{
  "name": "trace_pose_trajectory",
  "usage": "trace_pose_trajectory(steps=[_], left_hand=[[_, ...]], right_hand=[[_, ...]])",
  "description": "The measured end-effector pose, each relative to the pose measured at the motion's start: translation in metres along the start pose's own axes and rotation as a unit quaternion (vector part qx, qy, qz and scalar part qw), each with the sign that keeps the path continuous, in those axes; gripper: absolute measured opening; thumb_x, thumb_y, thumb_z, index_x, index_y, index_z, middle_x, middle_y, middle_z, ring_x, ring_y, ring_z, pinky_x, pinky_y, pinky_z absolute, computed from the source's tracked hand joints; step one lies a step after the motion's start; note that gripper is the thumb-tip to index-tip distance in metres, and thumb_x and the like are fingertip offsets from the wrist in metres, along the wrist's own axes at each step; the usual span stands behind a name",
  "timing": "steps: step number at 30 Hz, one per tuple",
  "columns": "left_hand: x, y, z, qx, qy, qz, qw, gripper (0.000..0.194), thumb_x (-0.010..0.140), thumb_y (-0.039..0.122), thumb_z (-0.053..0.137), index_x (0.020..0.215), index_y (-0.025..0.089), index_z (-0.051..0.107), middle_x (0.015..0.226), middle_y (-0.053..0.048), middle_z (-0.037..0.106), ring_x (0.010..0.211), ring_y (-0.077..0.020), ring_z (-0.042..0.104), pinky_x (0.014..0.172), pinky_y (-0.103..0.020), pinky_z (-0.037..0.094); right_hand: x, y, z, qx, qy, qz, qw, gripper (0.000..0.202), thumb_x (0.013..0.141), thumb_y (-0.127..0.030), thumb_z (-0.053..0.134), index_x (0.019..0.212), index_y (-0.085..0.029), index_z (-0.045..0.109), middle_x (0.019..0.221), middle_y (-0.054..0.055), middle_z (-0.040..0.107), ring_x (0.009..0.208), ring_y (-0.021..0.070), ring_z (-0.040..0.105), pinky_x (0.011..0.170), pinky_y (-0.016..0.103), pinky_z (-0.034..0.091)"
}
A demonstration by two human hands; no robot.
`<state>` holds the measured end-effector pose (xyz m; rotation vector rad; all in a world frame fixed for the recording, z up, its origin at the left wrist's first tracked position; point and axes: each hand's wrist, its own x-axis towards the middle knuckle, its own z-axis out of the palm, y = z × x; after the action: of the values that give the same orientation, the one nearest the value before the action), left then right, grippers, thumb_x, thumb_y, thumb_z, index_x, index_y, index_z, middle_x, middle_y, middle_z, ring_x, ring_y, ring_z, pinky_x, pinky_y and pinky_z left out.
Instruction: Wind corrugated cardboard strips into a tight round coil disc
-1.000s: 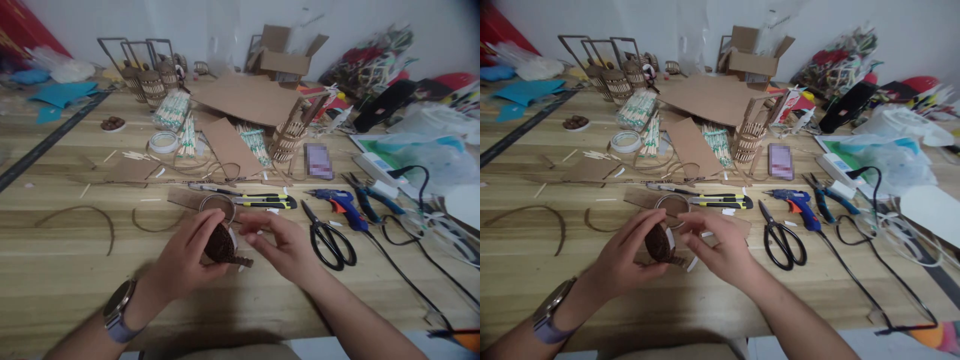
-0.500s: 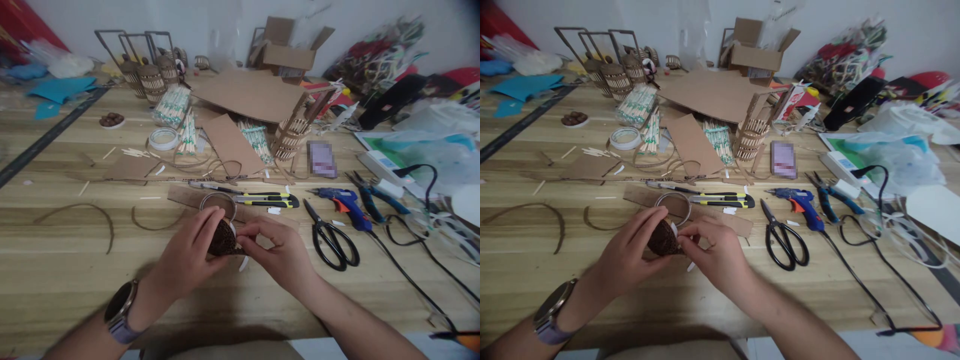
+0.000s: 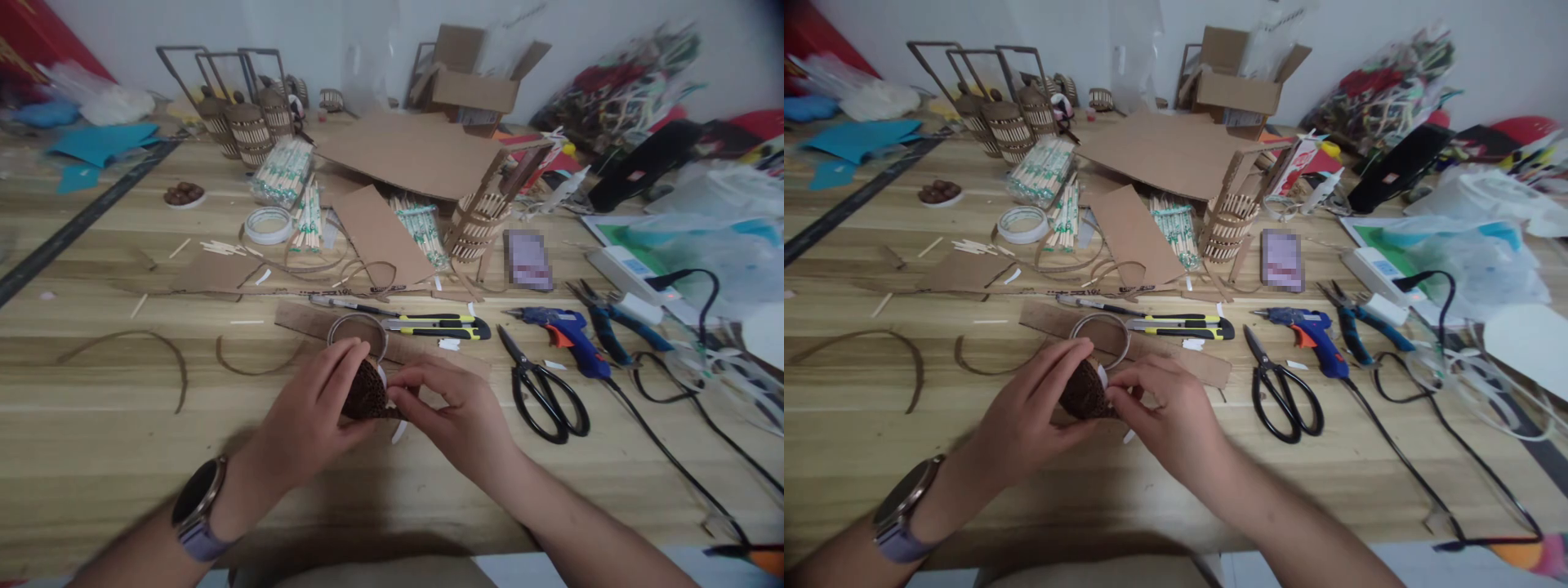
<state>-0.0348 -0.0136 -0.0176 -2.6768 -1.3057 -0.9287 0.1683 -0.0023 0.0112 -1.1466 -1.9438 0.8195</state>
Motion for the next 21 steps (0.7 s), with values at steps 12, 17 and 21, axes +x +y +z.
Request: trace_pose_trajectory(steps=[12, 17, 21], left_hand=[[-0.0011, 0.0001, 0.0011, -0.018, -0.005, -0.014, 1.0, 0.056, 0.093, 0.031, 0.058, 0.14, 0.009, 0.037, 0.127, -0.023, 0.058, 0.119, -0.0336, 0.06, 0.099, -0.045, 0.056], [-0.0014, 0.0004, 0.0016, -0.019, -0.008, -0.013, 1.0, 0.055, 0.094, 0.031, 0.058, 0.139, 0.007, 0.039, 0.126, -0.023, 0.058, 0.118, -0.0331, 0.06, 0.099, -0.044, 0.056], [-0.0016, 0.0007, 0.0021, -0.02, -0.005, -0.014, 1.0, 0.055, 0.094, 0.032, 0.056, 0.14, 0.008, 0.038, 0.127, -0.022, 0.058, 0.119, -0.0324, 0.06, 0.1, -0.044, 0.056]], right_hand=[[-0.0023, 0.0028, 0.0037, -0.066, 0.018, -0.067, 0.995, 0.016, 0.095, -0.018, 0.056, 0.085, -0.02, 0.068, 0.079, 0.003, 0.071, 0.072, 0.0168, 0.066, 0.065, 0.028, 0.049], [-0.0027, 0.0028, 0.0057, -0.107, 0.025, -0.099, 0.989, 0.019, 0.097, -0.017, 0.052, 0.085, -0.019, 0.066, 0.078, 0.002, 0.07, 0.071, 0.0168, 0.065, 0.067, 0.03, 0.048], [-0.0032, 0.0033, 0.0075, -0.137, 0.03, -0.119, 0.983, 0.02, 0.098, -0.015, 0.05, 0.085, -0.02, 0.064, 0.077, 0.003, 0.071, 0.07, 0.0169, 0.065, 0.068, 0.031, 0.047]])
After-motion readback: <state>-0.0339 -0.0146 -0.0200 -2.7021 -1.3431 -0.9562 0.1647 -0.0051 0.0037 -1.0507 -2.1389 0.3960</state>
